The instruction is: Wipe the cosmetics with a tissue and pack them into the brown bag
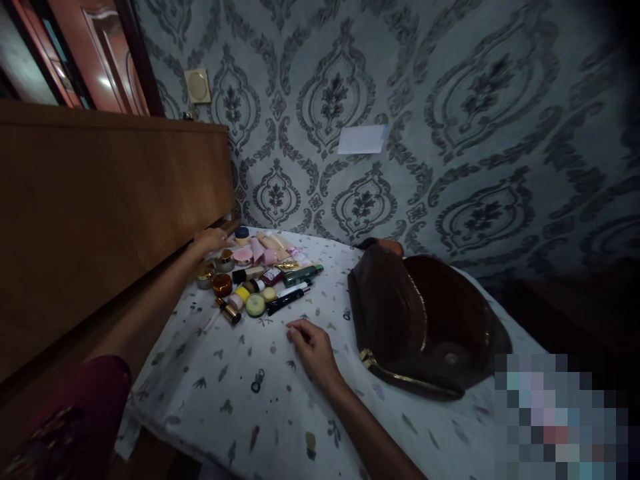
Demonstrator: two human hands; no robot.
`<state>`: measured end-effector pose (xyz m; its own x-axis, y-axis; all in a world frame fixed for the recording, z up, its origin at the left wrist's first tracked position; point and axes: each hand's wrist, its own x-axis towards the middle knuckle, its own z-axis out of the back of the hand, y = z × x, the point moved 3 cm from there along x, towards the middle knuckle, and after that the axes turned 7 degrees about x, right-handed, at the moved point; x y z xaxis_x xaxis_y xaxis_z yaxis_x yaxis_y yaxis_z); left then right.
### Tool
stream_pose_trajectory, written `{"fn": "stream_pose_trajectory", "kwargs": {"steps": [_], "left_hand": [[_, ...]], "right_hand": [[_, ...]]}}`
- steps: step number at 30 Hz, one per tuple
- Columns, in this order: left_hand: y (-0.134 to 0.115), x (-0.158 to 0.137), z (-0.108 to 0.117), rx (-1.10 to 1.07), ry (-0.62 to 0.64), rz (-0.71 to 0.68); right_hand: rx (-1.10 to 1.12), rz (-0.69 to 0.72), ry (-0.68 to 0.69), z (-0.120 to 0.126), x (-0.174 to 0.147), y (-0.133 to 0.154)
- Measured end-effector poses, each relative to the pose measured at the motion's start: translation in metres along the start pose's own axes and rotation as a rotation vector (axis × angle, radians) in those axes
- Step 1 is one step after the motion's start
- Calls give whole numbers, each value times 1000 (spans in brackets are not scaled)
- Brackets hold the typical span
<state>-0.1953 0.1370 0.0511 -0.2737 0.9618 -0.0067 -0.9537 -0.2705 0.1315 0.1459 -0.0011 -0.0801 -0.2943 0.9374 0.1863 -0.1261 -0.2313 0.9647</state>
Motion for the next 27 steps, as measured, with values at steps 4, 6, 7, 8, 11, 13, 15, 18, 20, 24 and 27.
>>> {"fn": "stream_pose_trajectory", "kwargs": {"steps": [4, 6, 7, 8, 11, 13, 15, 18, 20, 24, 27], "left_hand": [[-2, -8, -21, 38, 78, -17], [-6, -11, -28, 44, 91, -30], [-8, -13, -30, 45, 90, -33], [-9, -15, -31, 44, 87, -33], [-12, -21, -29, 38, 63, -14], [-11, -27, -22, 36, 30, 22], [-11, -34, -12, 36, -22, 59], [-13, -50, 8, 28, -108, 55], [-22, -64, 20, -5, -152, -24], [-62, -106, 24, -97, -112, -302], [-100, -145, 15, -144, -55, -472]], "right_hand": [[16, -3, 12, 0, 0, -2], [19, -3, 6, 0, 0, -2], [16, 0, 3, 0, 0, -2], [10, 5, 0, 0, 0, -2], [-11, 27, -8, 0, 0, 0], [-16, 43, -9, 0, 0, 1], [-14, 51, -9, 1, 0, 2], [-19, 50, 0, 1, -1, 3], [-16, 48, 6, 0, -1, 4], [22, 39, -13, -4, -2, 2], [32, 49, -48, -6, -2, -2]]}}
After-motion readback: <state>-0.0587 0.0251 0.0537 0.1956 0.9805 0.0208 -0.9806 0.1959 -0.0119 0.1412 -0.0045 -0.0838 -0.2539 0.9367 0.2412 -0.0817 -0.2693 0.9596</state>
